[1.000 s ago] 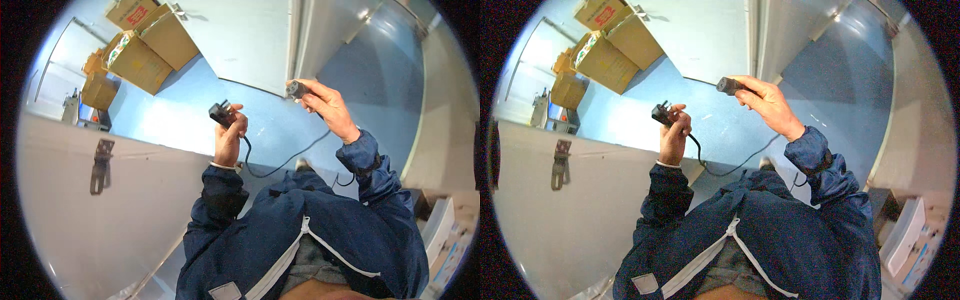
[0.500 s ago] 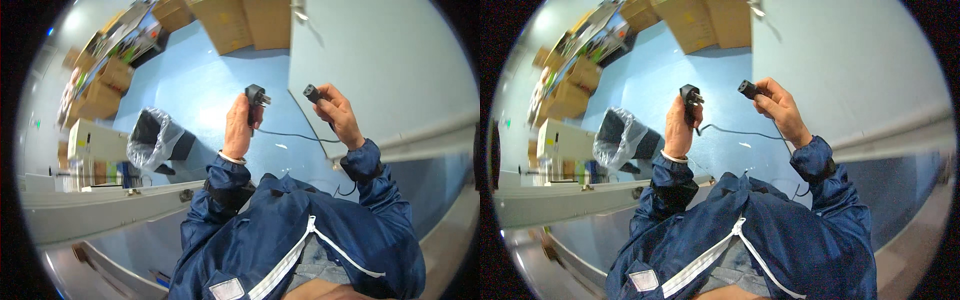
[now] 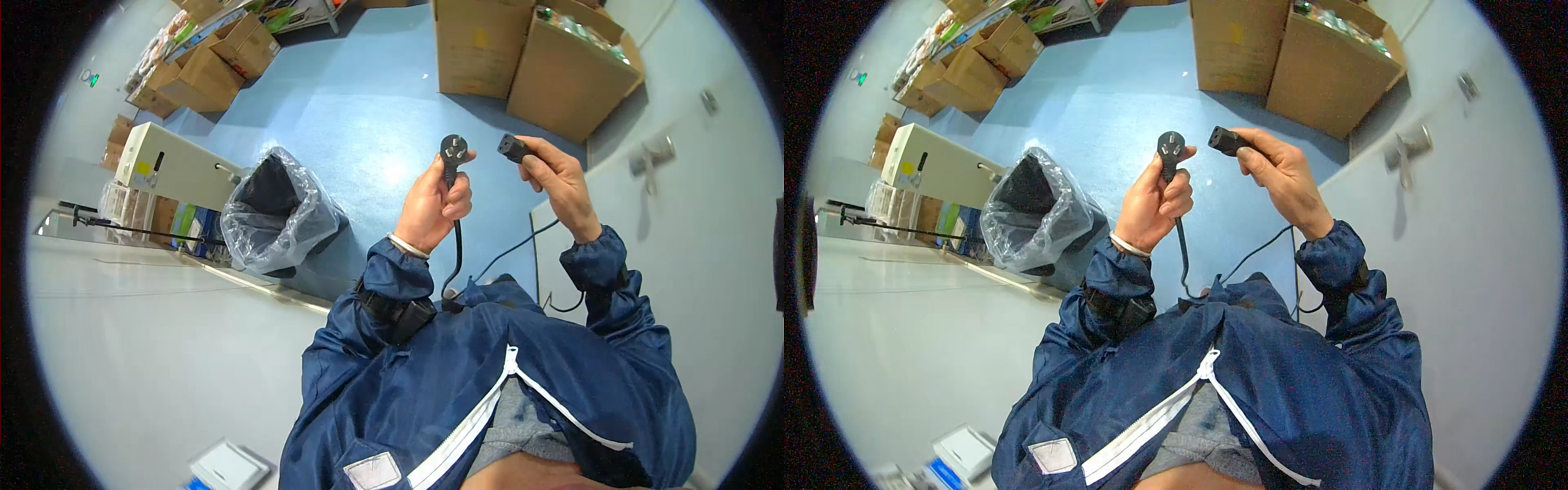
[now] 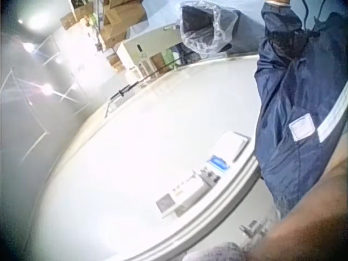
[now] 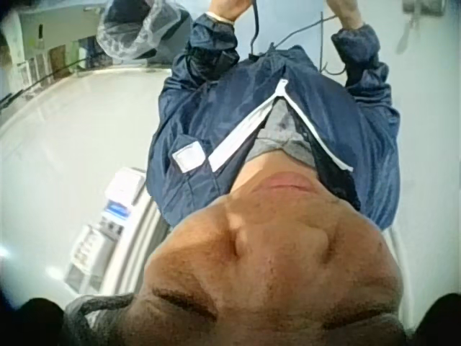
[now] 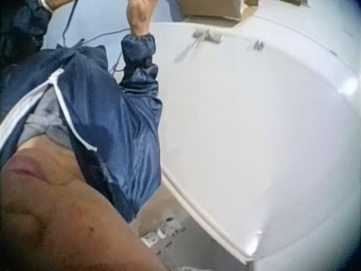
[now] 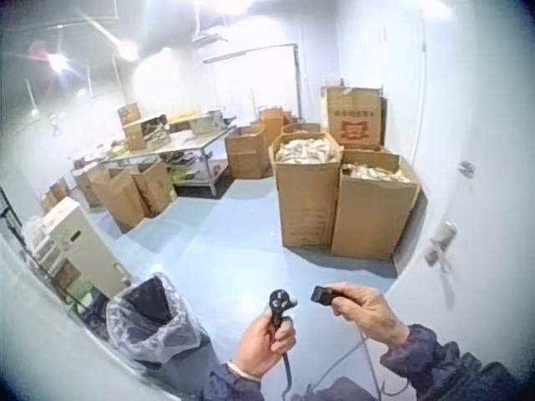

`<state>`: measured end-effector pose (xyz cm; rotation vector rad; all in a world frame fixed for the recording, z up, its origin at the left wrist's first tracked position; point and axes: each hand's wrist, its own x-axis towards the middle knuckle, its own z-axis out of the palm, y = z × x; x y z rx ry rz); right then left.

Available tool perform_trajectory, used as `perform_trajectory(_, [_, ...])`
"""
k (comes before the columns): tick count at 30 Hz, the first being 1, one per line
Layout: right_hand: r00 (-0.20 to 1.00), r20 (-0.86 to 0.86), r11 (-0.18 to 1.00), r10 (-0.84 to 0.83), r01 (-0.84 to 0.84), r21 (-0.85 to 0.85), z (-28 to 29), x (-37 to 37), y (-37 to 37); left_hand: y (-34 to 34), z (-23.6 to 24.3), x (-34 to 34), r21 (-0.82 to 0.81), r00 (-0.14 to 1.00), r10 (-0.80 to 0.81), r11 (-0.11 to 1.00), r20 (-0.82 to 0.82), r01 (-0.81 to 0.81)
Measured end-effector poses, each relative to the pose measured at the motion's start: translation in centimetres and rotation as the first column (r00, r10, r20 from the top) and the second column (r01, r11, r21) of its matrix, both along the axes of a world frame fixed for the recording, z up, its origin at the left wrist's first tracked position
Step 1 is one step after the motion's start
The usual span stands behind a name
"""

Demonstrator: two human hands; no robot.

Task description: The person connects various power cables to a belt-driven machine on a metal table, handles a power strip, and presses control buttons on the machine.

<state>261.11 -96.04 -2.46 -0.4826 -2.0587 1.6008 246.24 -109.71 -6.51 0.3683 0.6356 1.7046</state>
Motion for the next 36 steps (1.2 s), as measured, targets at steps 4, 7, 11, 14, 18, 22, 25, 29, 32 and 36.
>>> perform_trajectory(4, [0.998, 0.001, 0.992, 0.066, -0.066, 0.109, -0.5, -8.1, 5.6, 4.9, -0.9, -7.2, 0.050, 0.988, 0.004, 0.999, 0.153, -0.012])
perform_trajectory(7, [0.990, 0.056, 0.932, 0.128, -0.139, 0.335, 0.8, -14.2, 9.6, 8.6, -1.3, -12.5, 0.044, 0.979, 0.062, 0.996, 0.192, -0.072])
perform_trajectory(11, [0.978, -0.046, 0.895, 0.201, -0.164, 0.414, 0.7, -23.5, 14.6, 13.0, -0.3, -19.9, 0.008, 0.983, 0.121, 0.992, 0.137, -0.124])
perform_trajectory(14, [0.944, -0.047, 0.932, 0.327, -0.314, 0.178, 2.3, -30.7, 18.2, 16.0, 0.3, -25.6, 0.040, 0.988, 0.155, 0.987, -0.024, -0.154])
perform_trajectory(18, [0.862, -0.104, 0.867, 0.496, -0.498, 0.007, 3.2, -40.4, 22.9, 20.5, 1.8, -32.7, -0.001, 0.974, 0.179, 0.984, -0.137, -0.181])
perform_trajectory(22, [0.834, -0.112, 0.817, 0.540, -0.551, -0.168, 2.2, -48.4, 27.1, 24.9, 1.9, -40.4, -0.082, 0.963, 0.076, 0.992, -0.259, -0.100])
perform_trajectory(25, [0.861, -0.067, 0.860, 0.504, -0.507, -0.059, 2.0, -54.8, 30.7, 28.5, 1.0, -47.5, -0.125, 0.967, -0.017, 0.992, -0.253, -0.016])
perform_trajectory(29, [0.916, -0.008, 0.915, 0.401, -0.401, -0.035, 1.5, -61.9, 35.4, 33.9, 0.9, -55.4, -0.136, 0.979, -0.045, 0.991, -0.200, 0.018])
perform_trajectory(32, [0.933, 0.008, 0.932, 0.359, -0.358, -0.050, 1.8, -67.0, 39.3, 38.2, 1.2, -61.2, -0.151, 0.978, -0.102, 0.986, -0.181, 0.075])
perform_trajectory(36, [0.930, -0.071, 0.932, 0.361, -0.361, 0.001, 0.8, -74.6, 46.4, 44.9, 2.1, -68.7, -0.202, 0.925, -0.010, 0.977, -0.379, -0.072])
